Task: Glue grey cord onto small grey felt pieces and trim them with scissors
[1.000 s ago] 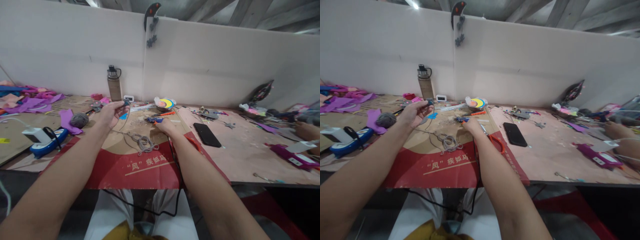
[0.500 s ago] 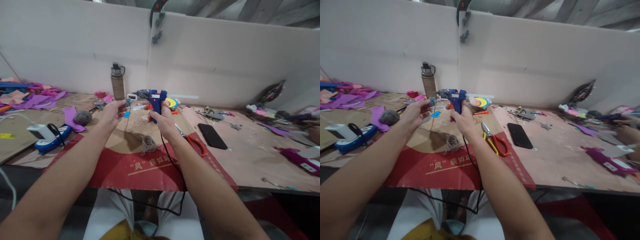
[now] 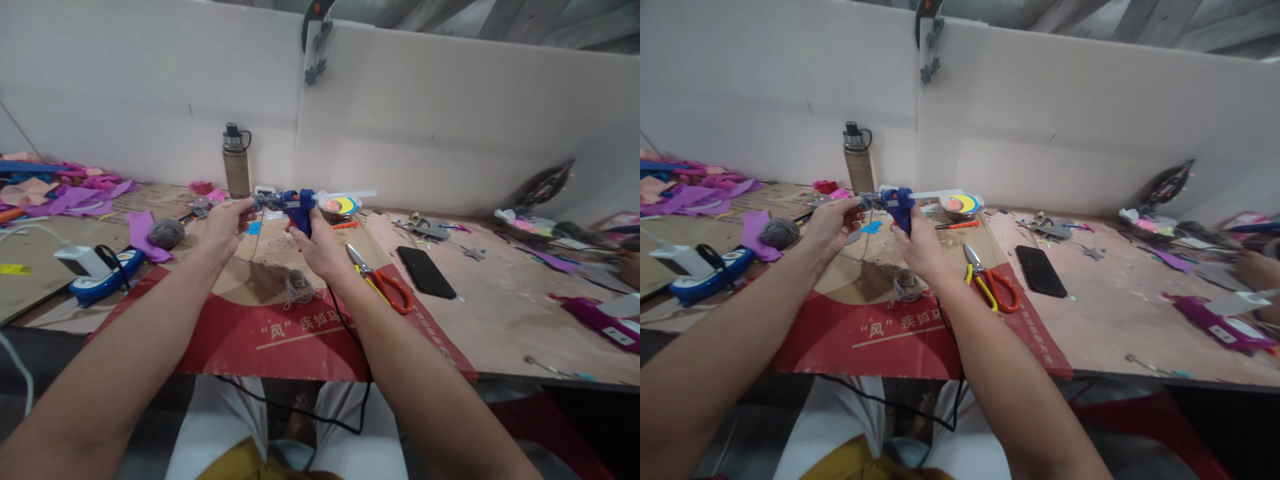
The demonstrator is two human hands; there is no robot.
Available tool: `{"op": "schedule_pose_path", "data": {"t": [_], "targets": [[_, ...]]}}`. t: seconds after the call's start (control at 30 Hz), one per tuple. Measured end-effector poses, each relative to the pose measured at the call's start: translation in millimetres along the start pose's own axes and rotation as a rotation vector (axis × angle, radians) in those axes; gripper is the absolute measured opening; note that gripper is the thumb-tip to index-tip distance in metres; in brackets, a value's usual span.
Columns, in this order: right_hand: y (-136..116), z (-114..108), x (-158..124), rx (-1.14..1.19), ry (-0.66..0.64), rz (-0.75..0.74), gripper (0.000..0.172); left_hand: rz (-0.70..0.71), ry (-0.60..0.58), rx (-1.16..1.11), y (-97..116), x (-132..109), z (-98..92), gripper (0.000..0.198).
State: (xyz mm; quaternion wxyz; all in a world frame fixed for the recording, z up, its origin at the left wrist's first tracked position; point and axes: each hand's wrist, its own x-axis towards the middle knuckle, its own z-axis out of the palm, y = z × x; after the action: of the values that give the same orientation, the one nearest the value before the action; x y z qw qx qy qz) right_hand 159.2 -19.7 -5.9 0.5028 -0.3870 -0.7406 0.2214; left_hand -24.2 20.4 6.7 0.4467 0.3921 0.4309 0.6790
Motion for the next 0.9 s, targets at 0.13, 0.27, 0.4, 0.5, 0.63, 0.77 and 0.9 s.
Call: {"op": "schedule_pose_path", "data": {"t": [0.13,0.27,0.4,0.5,0.63,0.77,0.9], "targets": [[-0.4,-0.6,-1.0,-0.07,0.032,0.036,0.033,0.031,-0.025,0.026,1.0,-3.2,2.2,0.013],[-1.3,-1.9,-1.1,-0.128,0.054,0.042,0.033,0.045,-0.028,0.05,2.0,-5.2,3.7,0.013],[-3.2,-2.1,-0.3,-0.133,0.031,-0.014,0.035,0.054,-0.005,0.05,2.1,-6.3,4.8,0.011],[-3.9,-1.8,0.0,-0.136,0.022,-0.032,0.037,0.056,-0.019,0.057,0.8,-6.5,5.1,0.011],[-4.6,-1.9,-0.5,-0.152,0.031,-0.02,0.037,0.075,-0.037,0.072,-1.5,-5.2,4.3,0.012],[-7.3,-2.4,-1.5,-0.184,0.012,-0.002,0.036,0.085,-0.022,0.058,-1.9,-4.3,4.0,0.013],[-7.7,-2.4,-1.5,-0.189,0.021,-0.017,0.036,0.076,-0.028,0.062,-1.3,-5.1,5.1,0.012]]}}
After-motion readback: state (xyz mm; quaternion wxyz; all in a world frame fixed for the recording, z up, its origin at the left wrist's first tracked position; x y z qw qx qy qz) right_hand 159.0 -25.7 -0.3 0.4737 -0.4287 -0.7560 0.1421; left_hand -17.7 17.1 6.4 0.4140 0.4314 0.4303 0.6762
